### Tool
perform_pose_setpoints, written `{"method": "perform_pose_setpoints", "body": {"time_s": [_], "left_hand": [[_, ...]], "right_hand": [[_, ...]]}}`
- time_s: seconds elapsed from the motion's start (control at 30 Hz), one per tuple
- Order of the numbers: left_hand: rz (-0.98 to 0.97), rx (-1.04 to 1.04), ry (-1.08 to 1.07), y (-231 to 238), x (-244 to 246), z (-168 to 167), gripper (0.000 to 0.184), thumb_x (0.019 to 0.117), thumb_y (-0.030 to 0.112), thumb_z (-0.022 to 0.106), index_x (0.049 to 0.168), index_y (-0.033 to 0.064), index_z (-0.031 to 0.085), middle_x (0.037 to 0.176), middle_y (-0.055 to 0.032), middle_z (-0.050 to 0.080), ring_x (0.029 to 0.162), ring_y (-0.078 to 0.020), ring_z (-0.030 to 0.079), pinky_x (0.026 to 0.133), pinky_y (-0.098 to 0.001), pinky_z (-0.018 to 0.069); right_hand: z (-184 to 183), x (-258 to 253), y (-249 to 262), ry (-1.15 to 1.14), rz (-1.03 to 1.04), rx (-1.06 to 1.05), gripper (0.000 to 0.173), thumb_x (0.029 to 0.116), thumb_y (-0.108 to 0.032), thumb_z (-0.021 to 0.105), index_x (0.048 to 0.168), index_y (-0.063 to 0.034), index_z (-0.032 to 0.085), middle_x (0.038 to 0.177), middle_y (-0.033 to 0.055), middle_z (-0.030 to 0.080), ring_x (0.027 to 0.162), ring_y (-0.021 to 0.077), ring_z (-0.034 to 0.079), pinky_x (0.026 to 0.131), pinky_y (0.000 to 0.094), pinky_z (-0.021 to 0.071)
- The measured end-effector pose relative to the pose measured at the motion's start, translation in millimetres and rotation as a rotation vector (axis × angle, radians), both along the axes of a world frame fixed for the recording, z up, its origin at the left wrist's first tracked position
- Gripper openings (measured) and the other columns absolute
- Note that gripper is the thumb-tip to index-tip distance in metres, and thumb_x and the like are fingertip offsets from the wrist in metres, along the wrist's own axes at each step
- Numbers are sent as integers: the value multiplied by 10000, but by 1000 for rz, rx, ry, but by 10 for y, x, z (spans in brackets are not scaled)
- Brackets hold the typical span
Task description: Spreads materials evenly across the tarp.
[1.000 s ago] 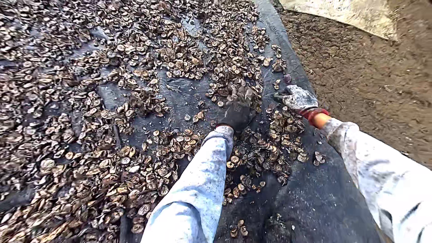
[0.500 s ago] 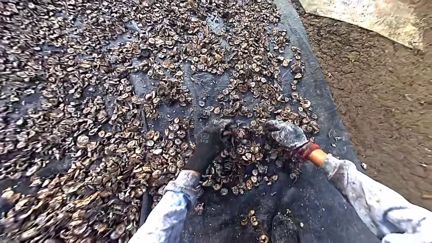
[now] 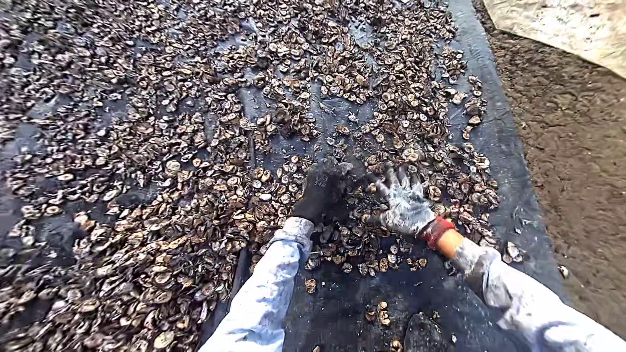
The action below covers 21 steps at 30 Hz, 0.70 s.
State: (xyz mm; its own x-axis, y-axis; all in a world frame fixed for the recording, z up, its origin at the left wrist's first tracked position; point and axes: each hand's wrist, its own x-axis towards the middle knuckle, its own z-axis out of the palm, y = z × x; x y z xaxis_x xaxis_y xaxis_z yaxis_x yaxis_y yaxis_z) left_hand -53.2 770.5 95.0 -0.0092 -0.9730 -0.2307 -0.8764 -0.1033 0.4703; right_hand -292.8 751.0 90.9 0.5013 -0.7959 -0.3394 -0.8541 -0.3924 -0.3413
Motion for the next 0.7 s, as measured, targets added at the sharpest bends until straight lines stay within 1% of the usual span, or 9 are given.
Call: {"method": "perform_pose_setpoints", "body": {"time_s": [0.1, 0.17, 0.23, 0.3, 0.33, 0.43, 0.47, 0.57, 0.7], "left_hand": [[77, 221, -242, 442, 470, 8, 865, 802, 549, 807, 1555, 345, 433, 1678, -243, 191, 1495, -579, 171, 1089, -811, 235], [79, 390, -197, 643, 550, 119, 802, 890, 337, 777, 1589, 269, 392, 1608, -302, 299, 1432, -555, 339, 1072, -735, 354], [121, 213, 62, 686, 648, 222, 518, 935, 132, 717, 1437, 121, 591, 1406, -255, 567, 1271, -437, 566, 1057, -624, 441], [156, -105, 241, 599, 847, 233, 533, 927, 129, 740, 1435, 102, 582, 1344, -191, 645, 1203, -365, 640, 1034, -586, 490], [183, -181, 242, 508, 973, 245, 648, 909, 190, 775, 1502, 151, 517, 1430, -164, 597, 1267, -358, 606, 1058, -595, 476], [401, -36, -110, 379, 1307, 263, 822, 881, 561, 730, 1575, 246, 421, 1618, -225, 354, 1462, -477, 360, 1119, -718, 324], [465, 120, -214, 434, 1370, 241, 917, 870, 649, 692, 1610, 234, 343, 1651, -284, 238, 1491, -556, 232, 1116, -788, 231], [505, 395, -311, 893, 1249, 45, 991, 866, 562, 743, 1618, 105, 288, 1635, -306, 253, 1466, -555, 290, 1098, -773, 290], [418, 141, -95, 1437, 1329, 101, 691, 884, 195, 779, 1518, 169, 503, 1567, -172, 454, 1400, -407, 470, 1105, -620, 402]], "right_hand": [[-156, 303, 666, -107, 279, 61, 807, 818, -411, 748, 1559, -379, 432, 1659, 252, 271, 1508, 548, 218, 1154, 767, 170], [-129, 407, 558, -164, 306, 61, 561, 944, -160, 595, 1498, -237, 549, 1520, 242, 504, 1386, 480, 476, 1108, 654, 360], [15, 612, 200, -198, 166, 159, 448, 1007, -166, 555, 1452, -131, 592, 1368, 208, 643, 1272, 390, 608, 1060, 592, 458], [142, 903, -213, -237, 1, 210, 427, 993, -268, 639, 1401, -145, 608, 1231, 195, 701, 1119, 388, 674, 923, 653, 508], [171, 1072, -444, -238, -16, 148, 461, 963, -357, 667, 1375, -153, 622, 1182, 201, 712, 1072, 404, 685, 860, 685, 516], [407, 1789, -1118, -144, 23, 98, 678, 908, -579, 694, 1418, -145, 589, 1420, 184, 596, 1321, 383, 555, 1054, 680, 415], [359, 2003, -1304, -119, 24, 59, 775, 875, -597, 717, 1509, -209, 500, 1555, 187, 466, 1419, 402, 454, 1100, 692, 360], [5, 2504, -1569, -52, -39, 3, 1052, 811, -578, 759, 1650, -370, 158, 1711, 222, 80, 1529, 508, 189, 1118, 756, 274], [-224, 2665, -1047, -127, 78, -6, 613, 965, -280, 639, 1548, -214, 459, 1517, 187, 517, 1420, 398, 464, 1137, 635, 369]]}}
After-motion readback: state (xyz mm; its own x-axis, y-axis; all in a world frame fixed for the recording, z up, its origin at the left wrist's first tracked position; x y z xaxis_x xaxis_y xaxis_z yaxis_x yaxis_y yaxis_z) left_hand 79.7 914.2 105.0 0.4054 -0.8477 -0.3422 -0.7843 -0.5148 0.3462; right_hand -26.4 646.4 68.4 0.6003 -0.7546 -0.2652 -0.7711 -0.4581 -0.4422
